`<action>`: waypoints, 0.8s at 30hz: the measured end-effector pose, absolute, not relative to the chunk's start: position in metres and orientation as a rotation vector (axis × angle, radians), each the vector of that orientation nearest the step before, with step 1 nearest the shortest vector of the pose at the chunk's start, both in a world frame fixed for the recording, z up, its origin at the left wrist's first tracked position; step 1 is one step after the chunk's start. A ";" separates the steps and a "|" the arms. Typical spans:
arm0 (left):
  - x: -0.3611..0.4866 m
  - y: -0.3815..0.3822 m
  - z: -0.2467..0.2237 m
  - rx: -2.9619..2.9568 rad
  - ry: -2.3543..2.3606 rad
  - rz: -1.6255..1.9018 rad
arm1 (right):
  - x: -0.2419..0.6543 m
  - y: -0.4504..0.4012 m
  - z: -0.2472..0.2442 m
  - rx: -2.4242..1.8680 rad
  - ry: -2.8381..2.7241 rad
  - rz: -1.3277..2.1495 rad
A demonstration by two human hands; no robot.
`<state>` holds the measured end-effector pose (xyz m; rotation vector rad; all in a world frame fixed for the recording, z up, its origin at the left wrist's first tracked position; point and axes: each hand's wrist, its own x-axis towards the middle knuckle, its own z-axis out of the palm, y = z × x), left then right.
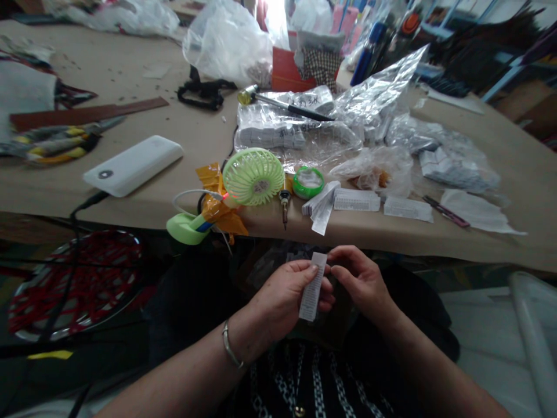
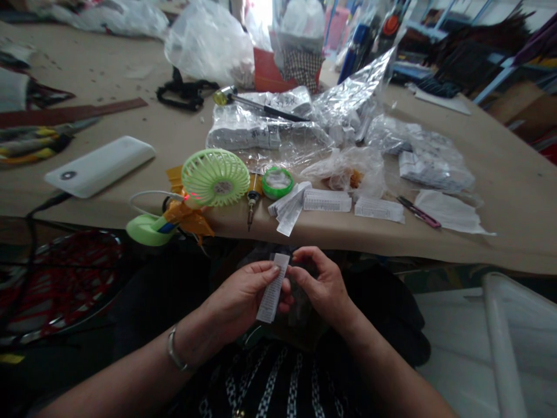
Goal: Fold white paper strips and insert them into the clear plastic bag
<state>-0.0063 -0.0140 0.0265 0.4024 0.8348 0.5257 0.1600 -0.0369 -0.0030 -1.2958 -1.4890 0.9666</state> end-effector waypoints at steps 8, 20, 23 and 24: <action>-0.008 -0.023 0.024 0.499 0.774 0.460 | 0.155 -0.024 -0.008 -0.925 -1.047 1.867; -0.013 -0.024 0.020 0.526 0.784 0.504 | 0.151 -0.038 -0.002 -1.189 -1.428 1.205; -0.013 -0.023 0.020 0.504 0.791 0.517 | 0.148 -0.044 0.006 -1.304 -1.735 0.771; -0.013 -0.023 0.019 0.502 0.790 0.522 | 0.146 -0.045 0.008 -1.315 -1.808 0.674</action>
